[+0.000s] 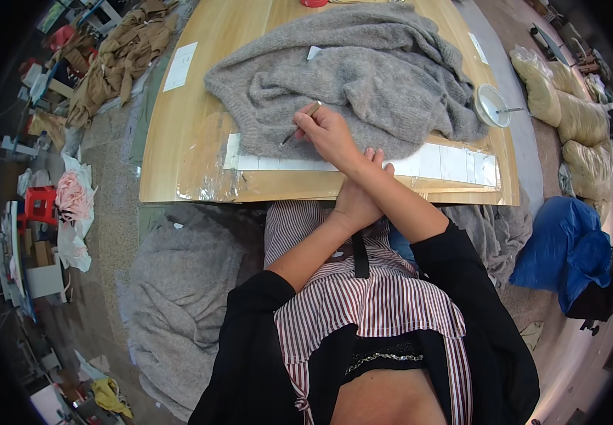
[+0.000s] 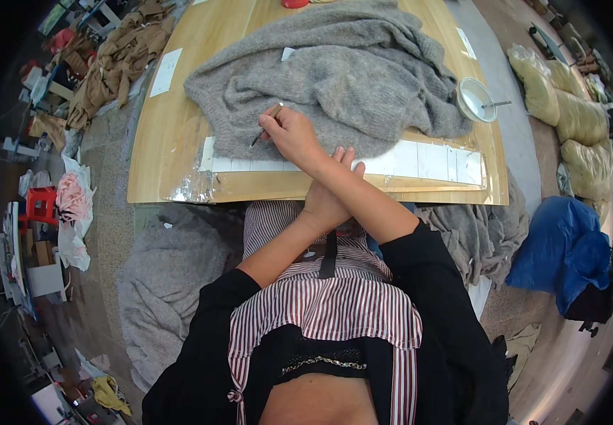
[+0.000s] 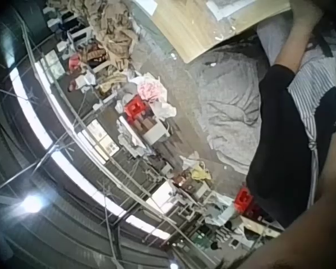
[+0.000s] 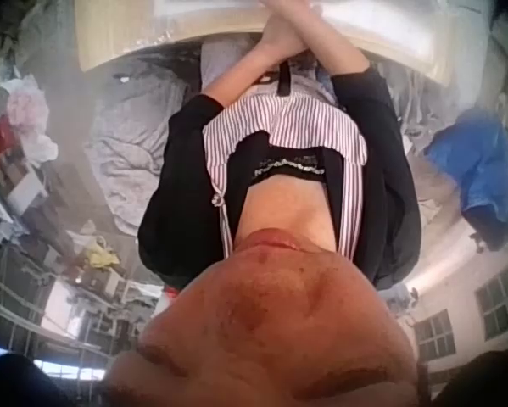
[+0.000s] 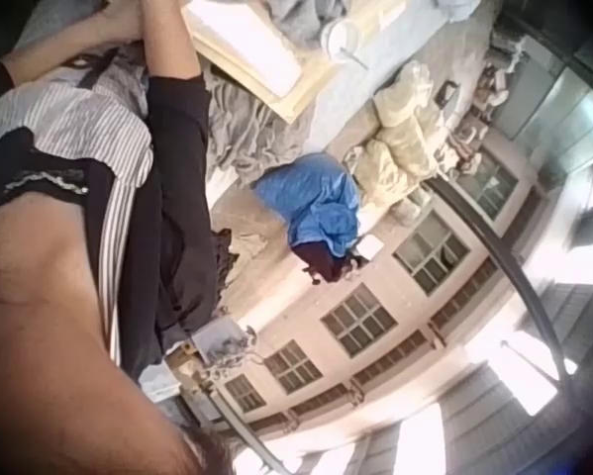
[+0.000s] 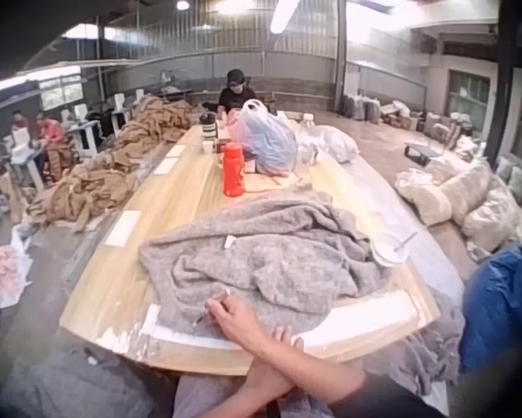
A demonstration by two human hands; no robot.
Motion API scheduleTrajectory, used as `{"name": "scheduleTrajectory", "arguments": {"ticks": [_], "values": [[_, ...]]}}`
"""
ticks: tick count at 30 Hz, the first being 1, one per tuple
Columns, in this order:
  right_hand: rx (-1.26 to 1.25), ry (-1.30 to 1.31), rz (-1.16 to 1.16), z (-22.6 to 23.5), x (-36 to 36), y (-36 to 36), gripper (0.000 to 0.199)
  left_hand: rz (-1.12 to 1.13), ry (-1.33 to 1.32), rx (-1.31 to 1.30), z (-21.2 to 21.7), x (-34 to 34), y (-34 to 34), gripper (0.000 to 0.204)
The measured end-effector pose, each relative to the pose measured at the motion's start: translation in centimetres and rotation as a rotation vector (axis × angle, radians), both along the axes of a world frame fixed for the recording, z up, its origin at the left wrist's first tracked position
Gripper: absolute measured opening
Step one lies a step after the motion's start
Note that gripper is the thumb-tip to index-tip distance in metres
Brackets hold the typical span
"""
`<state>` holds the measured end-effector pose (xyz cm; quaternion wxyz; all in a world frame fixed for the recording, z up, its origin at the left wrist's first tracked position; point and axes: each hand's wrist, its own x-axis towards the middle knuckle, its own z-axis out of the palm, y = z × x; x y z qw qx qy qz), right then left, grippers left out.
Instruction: Inspecting and marking or cleaning knitted fabric pieces on a production table.
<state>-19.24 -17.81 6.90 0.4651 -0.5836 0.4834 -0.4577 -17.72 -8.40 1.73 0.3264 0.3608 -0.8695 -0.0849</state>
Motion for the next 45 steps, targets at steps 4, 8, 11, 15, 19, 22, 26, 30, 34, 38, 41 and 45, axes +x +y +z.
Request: {"name": "scheduleTrajectory", "arguments": {"ticks": [4,8,11,15,19,22,26,30,34,38,41,45], "values": [[0.056,0.126,0.077,-0.1,0.3,-0.1,0.022,0.001,-0.020,-0.005,-0.1,0.1,0.0,0.048],[-0.050,0.115,0.008,-0.5,0.3,-0.1,0.024,-0.005,-0.058,-0.001,-0.1,0.1,0.1,0.049],[0.019,-0.107,-0.016,-0.9,0.2,-0.2,0.023,-0.008,-0.031,-0.005,-0.2,0.0,0.1,0.049],[-0.048,-0.006,0.010,-1.4,0.1,-0.5,0.022,0.003,-0.031,-0.033,-0.2,0.0,0.1,0.049],[0.007,-0.166,-0.026,-1.6,-0.2,-0.5,0.018,-0.001,-0.028,-0.031,-0.3,0.0,0.1,0.050],[0.044,-0.145,0.076,-1.6,-0.4,-0.5,0.015,0.003,-0.043,-0.038,-0.2,0.0,0.2,0.050],[0.003,0.015,0.044,-0.8,-0.8,-0.2,0.012,0.002,-0.076,-0.023,0.0,0.0,0.2,0.051],[-0.037,-0.391,-0.019,1.5,-4.3,1.7,0.009,-0.039,0.014,0.018,0.3,0.0,0.1,0.051],[-0.404,-0.244,-0.478,5.1,-15.3,4.9,0.012,0.003,-0.014,-0.036,0.7,-0.1,0.2,0.049],[-0.666,0.659,-1.089,7.0,-29.1,5.7,0.013,0.006,-0.045,-0.040,1.0,-0.7,0.1,0.046],[-0.541,0.962,-1.109,6.3,-34.9,4.4,0.014,0.000,-0.061,-0.070,1.5,-1.0,0.2,0.045],[-0.255,1.229,-0.941,5.5,-34.9,2.8,0.025,-0.047,-0.021,0.087,3.1,-0.3,-0.3,0.047]]}}
